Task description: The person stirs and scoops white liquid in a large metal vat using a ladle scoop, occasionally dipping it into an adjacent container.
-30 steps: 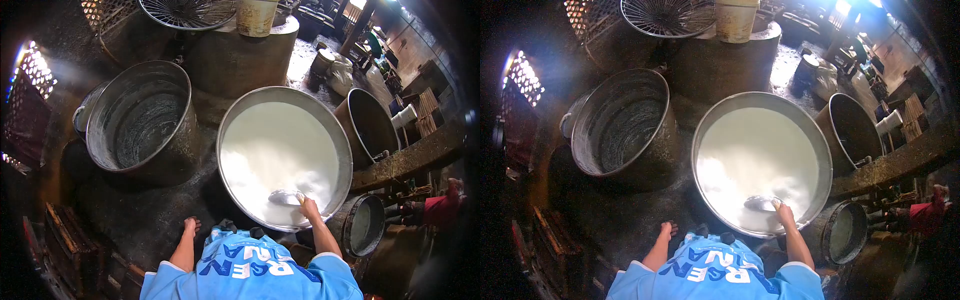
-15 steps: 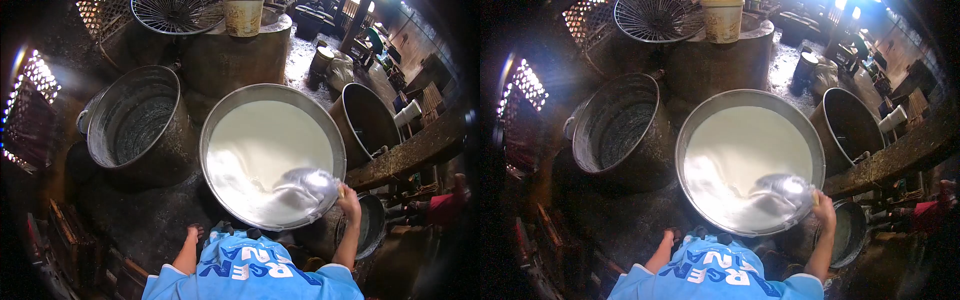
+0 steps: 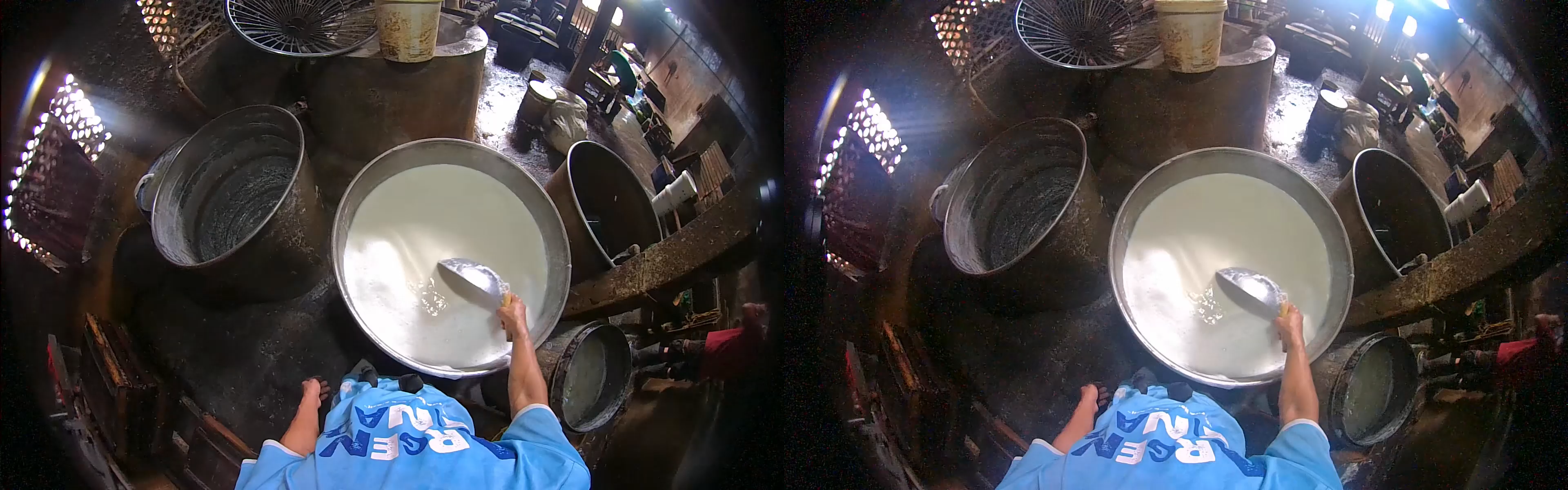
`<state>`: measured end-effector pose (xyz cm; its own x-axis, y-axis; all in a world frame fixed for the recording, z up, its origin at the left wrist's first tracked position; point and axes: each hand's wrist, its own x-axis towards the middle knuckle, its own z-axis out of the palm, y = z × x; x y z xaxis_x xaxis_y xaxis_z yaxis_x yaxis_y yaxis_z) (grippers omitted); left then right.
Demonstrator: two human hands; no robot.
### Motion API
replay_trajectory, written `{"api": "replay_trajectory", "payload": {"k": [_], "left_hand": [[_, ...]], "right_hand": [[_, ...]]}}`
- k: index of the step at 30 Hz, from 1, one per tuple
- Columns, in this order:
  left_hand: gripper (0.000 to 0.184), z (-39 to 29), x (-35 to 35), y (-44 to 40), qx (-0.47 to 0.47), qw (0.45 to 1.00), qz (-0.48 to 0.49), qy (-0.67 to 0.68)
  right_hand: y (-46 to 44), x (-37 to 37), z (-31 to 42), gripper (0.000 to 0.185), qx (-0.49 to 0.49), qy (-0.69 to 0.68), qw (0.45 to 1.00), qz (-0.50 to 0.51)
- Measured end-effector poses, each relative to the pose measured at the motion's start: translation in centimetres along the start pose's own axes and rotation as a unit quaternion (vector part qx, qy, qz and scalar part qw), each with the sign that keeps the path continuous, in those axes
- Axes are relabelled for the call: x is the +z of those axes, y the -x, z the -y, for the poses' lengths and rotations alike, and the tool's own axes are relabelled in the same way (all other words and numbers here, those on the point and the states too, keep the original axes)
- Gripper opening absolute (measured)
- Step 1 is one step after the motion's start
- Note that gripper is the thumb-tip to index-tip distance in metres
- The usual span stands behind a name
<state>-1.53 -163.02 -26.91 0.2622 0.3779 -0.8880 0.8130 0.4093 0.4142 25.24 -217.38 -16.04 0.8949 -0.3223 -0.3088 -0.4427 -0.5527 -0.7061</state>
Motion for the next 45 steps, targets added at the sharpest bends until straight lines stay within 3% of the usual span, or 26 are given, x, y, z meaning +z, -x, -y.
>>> {"api": "replay_trajectory", "payload": {"k": [8,16,23,28,32,34,40,45], "left_hand": [[0.029,-2.9,-0.8,-1.1,0.008,1.000,-0.002,0.004],[0.026,-7.8,-1.9,-4.1,0.012,1.000,0.024,-0.006],[0.025,-11.0,-3.5,-7.2,0.014,0.999,0.037,-0.005],[0.031,-12.9,-5.0,-8.2,0.007,0.999,0.044,-0.018],[0.027,-12.3,-6.9,-9.8,0.006,0.999,0.046,0.011],[0.027,-11.6,-7.5,-10.4,0.000,0.999,0.040,0.032],[0.025,-10.6,-8.5,-8.9,-0.025,0.998,0.024,0.053],[0.023,-9.6,-8.7,-7.9,-0.042,0.998,0.007,0.035]], "right_hand": [[5.5,7.8,2.6,0.028,0.041,-0.007,0.998,0.053],[11.5,12.9,8.4,0.037,0.017,-0.047,0.993,0.104],[14.5,11.2,17.0,0.041,0.036,-0.084,0.985,0.147],[11.4,7.7,24.9,0.052,-0.030,-0.065,0.989,0.128],[4.5,9.4,29.7,0.058,-0.165,0.023,0.986,0.021],[-1.6,12.6,28.0,0.049,-0.249,0.105,0.959,-0.085],[-4.1,13.7,28.3,0.020,-0.094,0.182,0.977,0.058],[-4.4,15.0,19.6,0.021,-0.052,0.232,0.968,0.073]]}}
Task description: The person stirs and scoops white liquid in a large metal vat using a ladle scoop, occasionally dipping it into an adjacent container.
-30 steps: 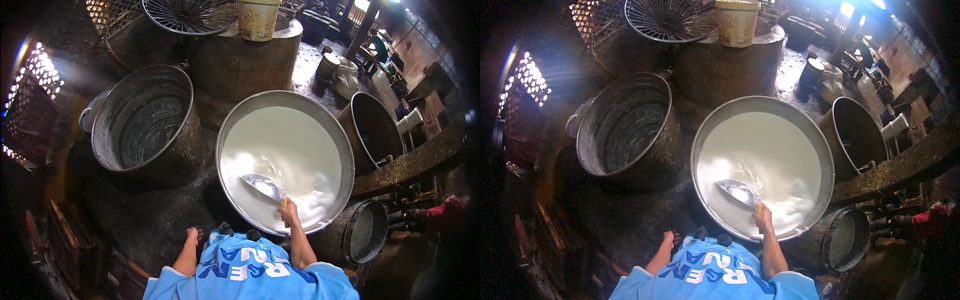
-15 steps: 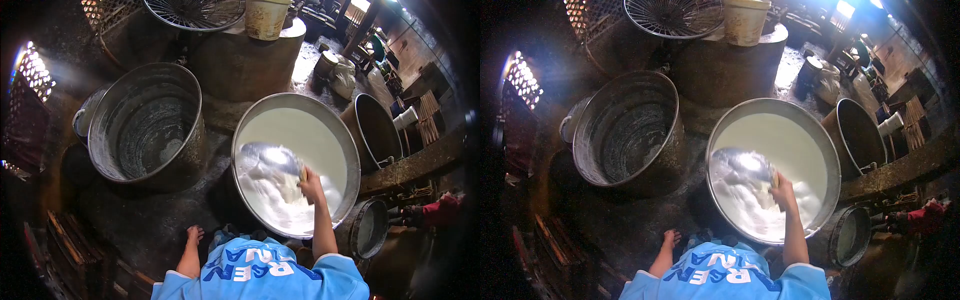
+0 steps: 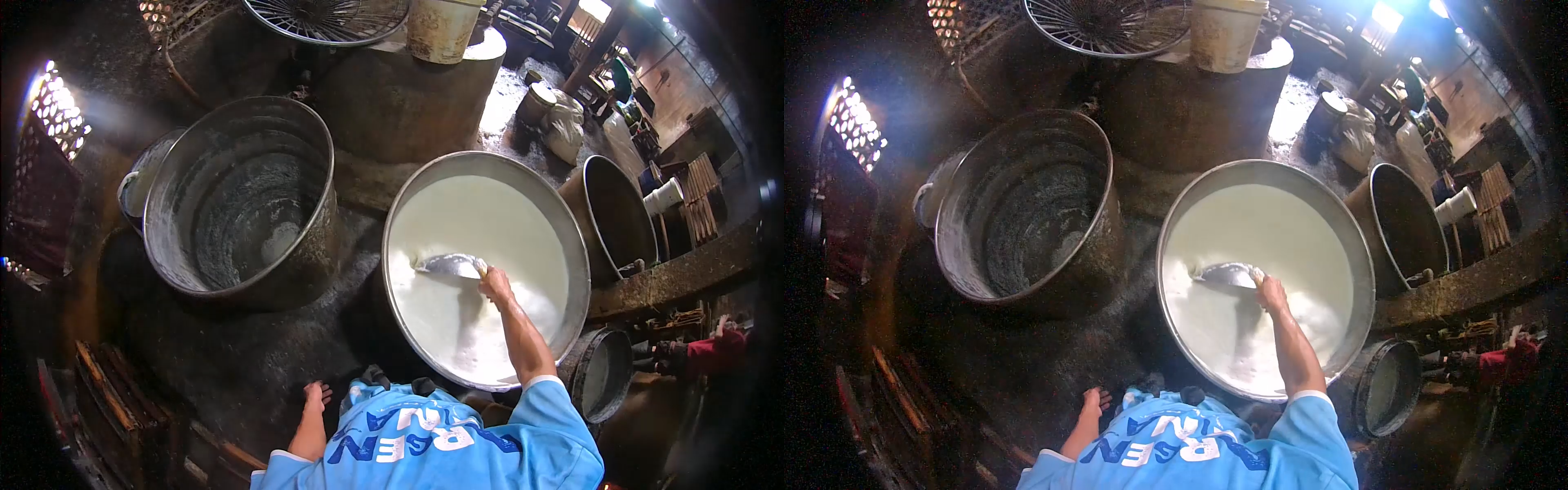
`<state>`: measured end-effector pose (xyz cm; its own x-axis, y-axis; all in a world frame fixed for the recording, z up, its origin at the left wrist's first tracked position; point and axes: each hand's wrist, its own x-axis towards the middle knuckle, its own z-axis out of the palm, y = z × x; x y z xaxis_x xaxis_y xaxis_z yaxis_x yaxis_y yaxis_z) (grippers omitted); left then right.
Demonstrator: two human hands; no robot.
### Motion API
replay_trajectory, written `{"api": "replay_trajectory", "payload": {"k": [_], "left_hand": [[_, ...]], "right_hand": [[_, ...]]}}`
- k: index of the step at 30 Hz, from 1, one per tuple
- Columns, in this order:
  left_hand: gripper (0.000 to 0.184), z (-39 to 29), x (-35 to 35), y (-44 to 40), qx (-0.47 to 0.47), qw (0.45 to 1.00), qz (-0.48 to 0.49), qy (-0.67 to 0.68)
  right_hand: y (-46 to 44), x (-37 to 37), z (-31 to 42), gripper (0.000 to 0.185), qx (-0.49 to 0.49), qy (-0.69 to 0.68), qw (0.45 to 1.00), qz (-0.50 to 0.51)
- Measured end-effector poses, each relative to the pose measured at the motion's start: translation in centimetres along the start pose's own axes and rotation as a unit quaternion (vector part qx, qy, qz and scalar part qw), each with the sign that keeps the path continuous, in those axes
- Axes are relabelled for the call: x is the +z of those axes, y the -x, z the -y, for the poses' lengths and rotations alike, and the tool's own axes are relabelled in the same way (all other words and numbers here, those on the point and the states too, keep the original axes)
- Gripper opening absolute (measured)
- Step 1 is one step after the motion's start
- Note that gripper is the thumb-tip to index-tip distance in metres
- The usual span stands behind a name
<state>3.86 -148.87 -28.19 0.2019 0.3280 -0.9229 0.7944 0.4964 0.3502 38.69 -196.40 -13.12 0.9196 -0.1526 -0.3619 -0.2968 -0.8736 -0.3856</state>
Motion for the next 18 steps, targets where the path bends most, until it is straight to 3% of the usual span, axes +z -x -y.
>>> {"api": "replay_trajectory", "payload": {"k": [11,18], "left_hand": [[0.025,-2.0,5.4,0.5,0.058,0.996,0.027,-0.061],[0.023,-1.5,10.6,3.9,0.092,0.992,0.034,-0.081]], "right_hand": [[9.7,1.3,-12.1,0.023,0.116,-0.017,0.991,0.061],[16.8,-3.2,-19.6,0.027,0.028,0.029,0.999,0.008]]}}
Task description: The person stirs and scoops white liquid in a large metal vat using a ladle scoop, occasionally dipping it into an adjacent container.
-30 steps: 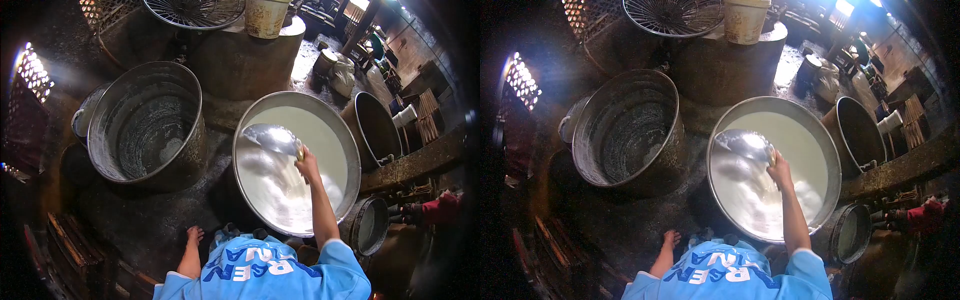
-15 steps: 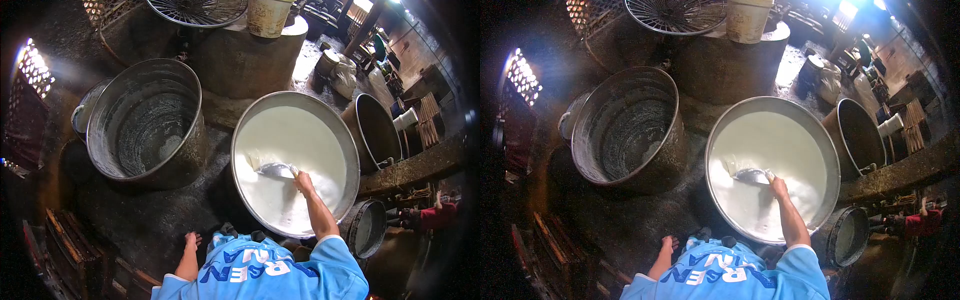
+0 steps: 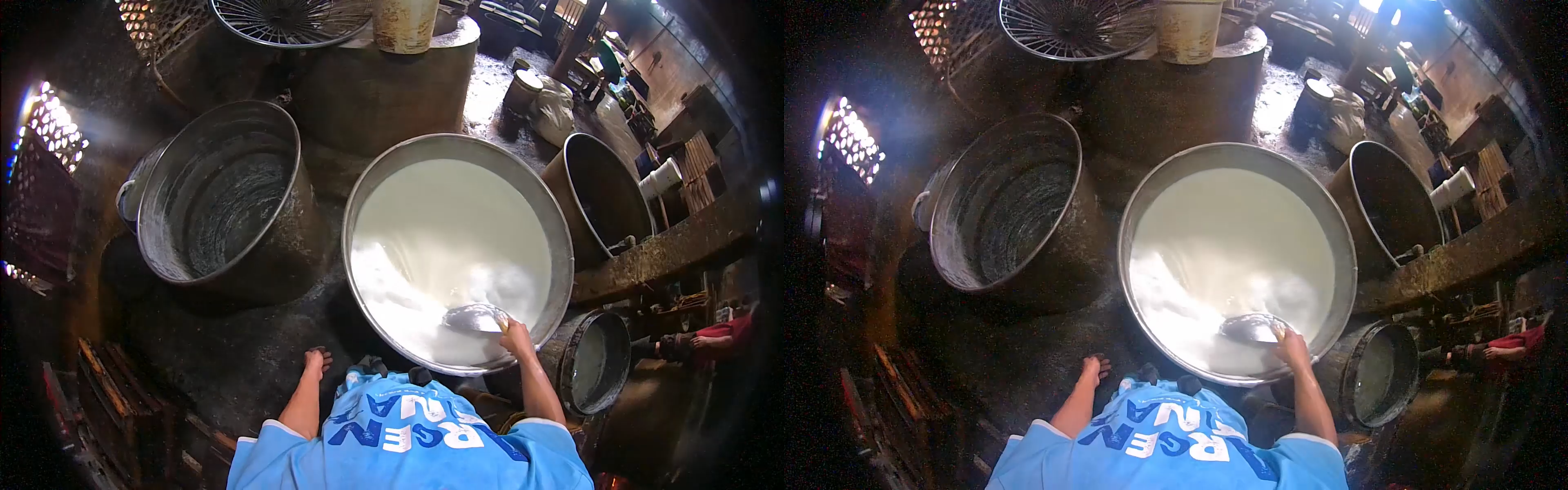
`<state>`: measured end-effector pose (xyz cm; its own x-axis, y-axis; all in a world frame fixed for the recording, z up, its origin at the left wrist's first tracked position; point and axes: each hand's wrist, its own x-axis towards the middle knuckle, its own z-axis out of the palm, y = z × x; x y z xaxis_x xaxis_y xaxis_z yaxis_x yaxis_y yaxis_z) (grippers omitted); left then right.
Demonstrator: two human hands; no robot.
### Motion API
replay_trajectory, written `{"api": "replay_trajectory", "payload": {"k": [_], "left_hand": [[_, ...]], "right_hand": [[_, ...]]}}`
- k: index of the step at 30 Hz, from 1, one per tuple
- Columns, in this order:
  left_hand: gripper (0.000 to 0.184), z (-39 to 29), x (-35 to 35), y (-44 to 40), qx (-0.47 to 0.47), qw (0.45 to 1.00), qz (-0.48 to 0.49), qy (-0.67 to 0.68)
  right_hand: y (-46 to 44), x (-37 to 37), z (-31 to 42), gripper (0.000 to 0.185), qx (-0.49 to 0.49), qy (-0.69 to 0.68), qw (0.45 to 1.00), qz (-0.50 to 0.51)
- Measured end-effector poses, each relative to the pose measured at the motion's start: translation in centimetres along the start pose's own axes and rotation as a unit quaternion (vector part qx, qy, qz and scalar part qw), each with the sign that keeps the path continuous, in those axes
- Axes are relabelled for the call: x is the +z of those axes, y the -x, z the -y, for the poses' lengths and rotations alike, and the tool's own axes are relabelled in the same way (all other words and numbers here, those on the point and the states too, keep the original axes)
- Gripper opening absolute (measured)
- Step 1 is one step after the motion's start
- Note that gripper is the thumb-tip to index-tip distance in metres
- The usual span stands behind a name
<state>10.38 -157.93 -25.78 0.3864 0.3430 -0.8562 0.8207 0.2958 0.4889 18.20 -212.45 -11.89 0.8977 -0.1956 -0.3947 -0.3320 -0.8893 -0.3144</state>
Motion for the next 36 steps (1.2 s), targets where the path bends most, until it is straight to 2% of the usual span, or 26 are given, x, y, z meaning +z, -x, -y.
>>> {"api": "replay_trajectory", "payload": {"k": [1,4,7,9,11,12,16,19,22,25,28,31,34,36], "left_hand": [[0.023,0.1,0.5,0.6,0.003,1.000,0.002,-0.003],[0.022,2.0,1.9,0.6,-0.006,0.999,0.043,0.008],[0.022,3.8,3.0,1.5,-0.023,0.998,0.037,0.034],[0.023,4.7,3.6,2.2,-0.031,0.999,0.033,0.014],[0.024,5.8,3.6,3.1,-0.035,0.998,0.038,0.031],[0.024,6.7,3.7,3.1,-0.037,0.998,0.036,0.027],[0.025,8.2,3.3,4.2,-0.034,0.999,0.025,0.015],[0.026,9.7,2.5,4.0,-0.040,0.999,0.011,0.015],[0.026,10.5,1.5,3.7,-0.045,0.999,-0.017,0.026],[0.026,10.4,0.9,4.9,-0.039,0.998,-0.030,0.031],[0.025,9.5,0.3,5.5,-0.042,0.998,-0.039,0.033],[0.025,9.2,-0.5,4.4,-0.048,0.997,-0.041,0.037],[0.025,8.2,-1.1,3.2,-0.046,0.998,-0.036,0.037],[0.025,7.1,-1.6,2.4,-0.042,0.998,-0.028,0.031]], "right_hand": [[1.6,-1.9,-0.2,0.029,-0.023,0.007,1.000,-0.013],[4.2,-6.3,-1.7,0.047,-0.010,-0.054,0.998,-0.017],[5.3,-10.5,-3.5,0.050,-0.090,-0.045,0.994,-0.050],[4.5,-12.8,-5.9,0.051,-0.066,-0.100,0.992,-0.028],[3.8,-15.3,-6.9,0.051,-0.112,-0.073,0.990,-0.051],[2.7,-16.0,-7.4,0.049,-0.106,-0.071,0.988,-0.088],[-2.8,-14.7,-6.4,0.046,-0.043,-0.115,0.964,-0.234],[-9.0,-10.0,-8.0,0.043,-0.021,-0.074,0.956,-0.282],[-7.6,-9.4,-4.2,0.037,0.064,-0.193,0.970,-0.135],[-10.4,-3.1,-5.7,0.029,0.042,-0.210,0.970,-0.118],[-10.0,1.2,-4.7,0.026,-0.028,-0.191,0.971,-0.144],[-6.6,1.7,-0.6,0.025,0.045,-0.290,0.954,-0.060],[-6.6,5.6,0.7,0.025,0.010,-0.245,0.967,-0.066],[-4.2,5.5,4.2,0.025,0.048,-0.290,0.955,-0.026]]}}
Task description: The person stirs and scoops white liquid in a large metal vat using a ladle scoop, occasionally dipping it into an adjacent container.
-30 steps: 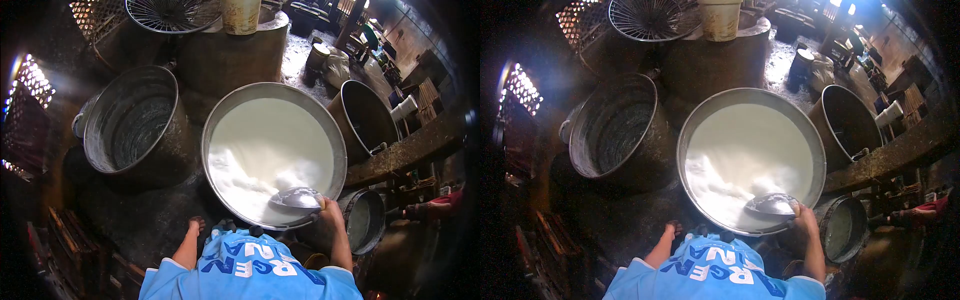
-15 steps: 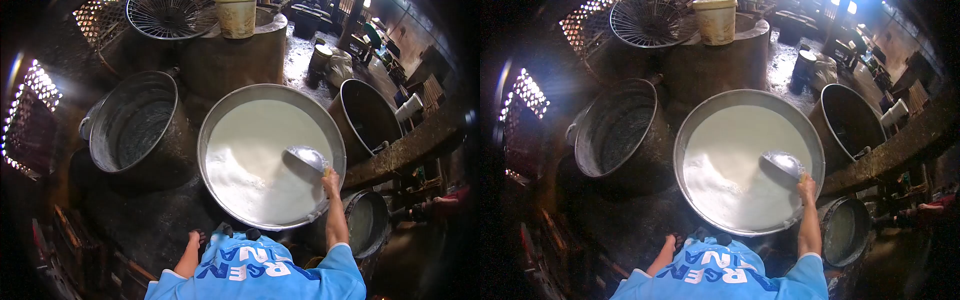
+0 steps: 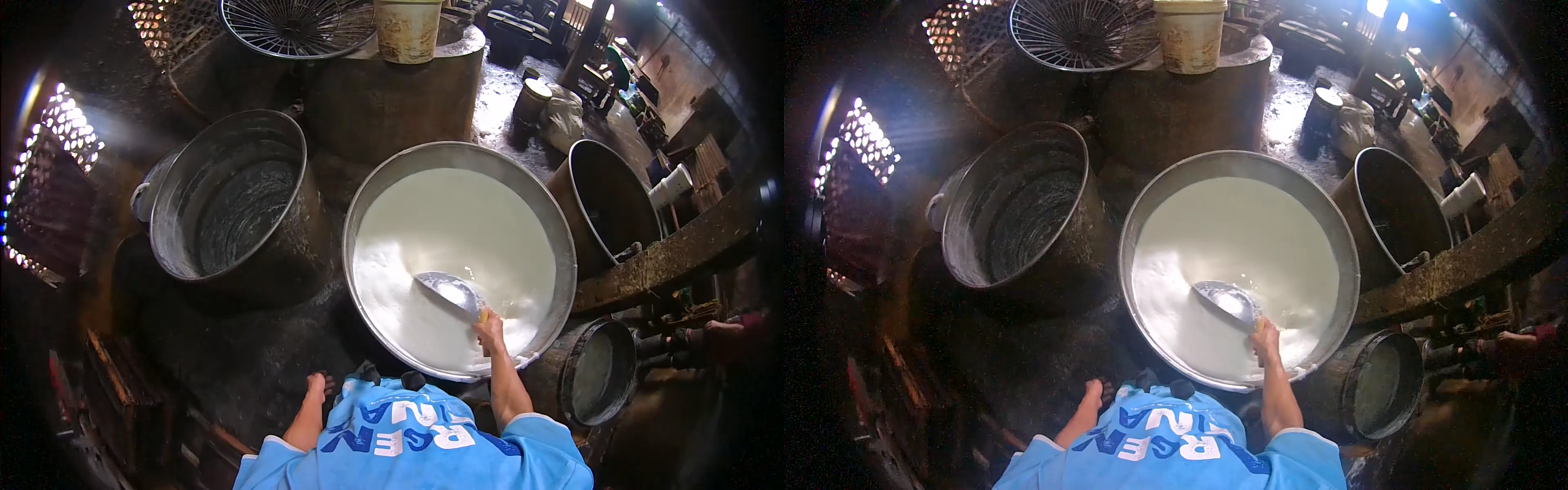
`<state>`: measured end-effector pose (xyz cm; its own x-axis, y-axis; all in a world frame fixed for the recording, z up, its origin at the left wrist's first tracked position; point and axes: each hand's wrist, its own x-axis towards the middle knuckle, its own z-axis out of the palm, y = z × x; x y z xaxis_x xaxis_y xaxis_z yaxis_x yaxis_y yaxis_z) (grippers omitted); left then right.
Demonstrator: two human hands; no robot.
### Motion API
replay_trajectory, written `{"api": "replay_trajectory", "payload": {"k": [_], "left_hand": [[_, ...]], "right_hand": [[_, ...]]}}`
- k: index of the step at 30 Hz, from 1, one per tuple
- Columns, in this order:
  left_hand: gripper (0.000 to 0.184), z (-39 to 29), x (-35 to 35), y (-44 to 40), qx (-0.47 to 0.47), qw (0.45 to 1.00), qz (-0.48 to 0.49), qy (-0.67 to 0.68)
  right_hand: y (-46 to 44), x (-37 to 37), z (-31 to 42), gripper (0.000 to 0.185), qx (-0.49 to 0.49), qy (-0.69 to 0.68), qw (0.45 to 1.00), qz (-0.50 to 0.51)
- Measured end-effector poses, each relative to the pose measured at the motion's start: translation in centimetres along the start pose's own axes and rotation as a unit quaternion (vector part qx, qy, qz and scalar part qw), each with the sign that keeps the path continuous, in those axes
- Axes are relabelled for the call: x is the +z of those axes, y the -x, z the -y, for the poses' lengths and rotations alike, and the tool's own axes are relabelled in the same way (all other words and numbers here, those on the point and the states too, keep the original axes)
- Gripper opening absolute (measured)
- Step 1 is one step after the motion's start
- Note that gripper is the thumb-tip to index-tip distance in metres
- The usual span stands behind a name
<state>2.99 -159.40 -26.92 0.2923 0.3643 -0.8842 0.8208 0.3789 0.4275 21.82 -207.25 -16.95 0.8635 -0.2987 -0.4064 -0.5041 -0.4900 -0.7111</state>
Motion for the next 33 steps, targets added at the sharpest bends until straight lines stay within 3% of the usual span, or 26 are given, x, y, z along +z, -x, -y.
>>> {"api": "replay_trajectory", "payload": {"k": [11,16,20,24,27,30,33], "left_hand": [[0.026,-6.6,-2.0,-3.7,0.007,1.000,0.027,-0.014],[0.027,-8.5,-3.4,-4.7,0.000,0.999,0.037,-0.002],[0.027,-8.4,-5.0,-6.8,0.000,0.999,0.054,0.004],[0.027,-7.2,-7.0,-7.7,-0.004,0.998,0.053,0.025],[0.026,-6.3,-8.1,-7.8,-0.020,0.998,0.054,0.039],[0.025,-5.2,-9.0,-8.2,-0.025,0.997,0.043,0.059],[0.025,-4.0,-9.5,-6.8,-0.037,0.996,0.015,0.075]], "right_hand": [[7.6,7.1,7.8,0.040,-0.004,-0.066,0.995,0.069],[8.7,4.5,13.8,0.049,0.016,-0.162,0.981,0.104],[6.0,0.6,21.7,0.051,-0.086,-0.045,0.991,0.096],[-1.0,2.8,26.5,0.045,-0.237,0.043,0.970,-0.035],[-6.3,5.4,27.3,0.036,-0.175,0.157,0.971,-0.050],[-8.3,6.3,25.6,0.025,-0.139,0.189,0.972,-0.003],[-9.0,7.1,21.4,0.027,-0.095,0.254,0.962,0.011]]}}
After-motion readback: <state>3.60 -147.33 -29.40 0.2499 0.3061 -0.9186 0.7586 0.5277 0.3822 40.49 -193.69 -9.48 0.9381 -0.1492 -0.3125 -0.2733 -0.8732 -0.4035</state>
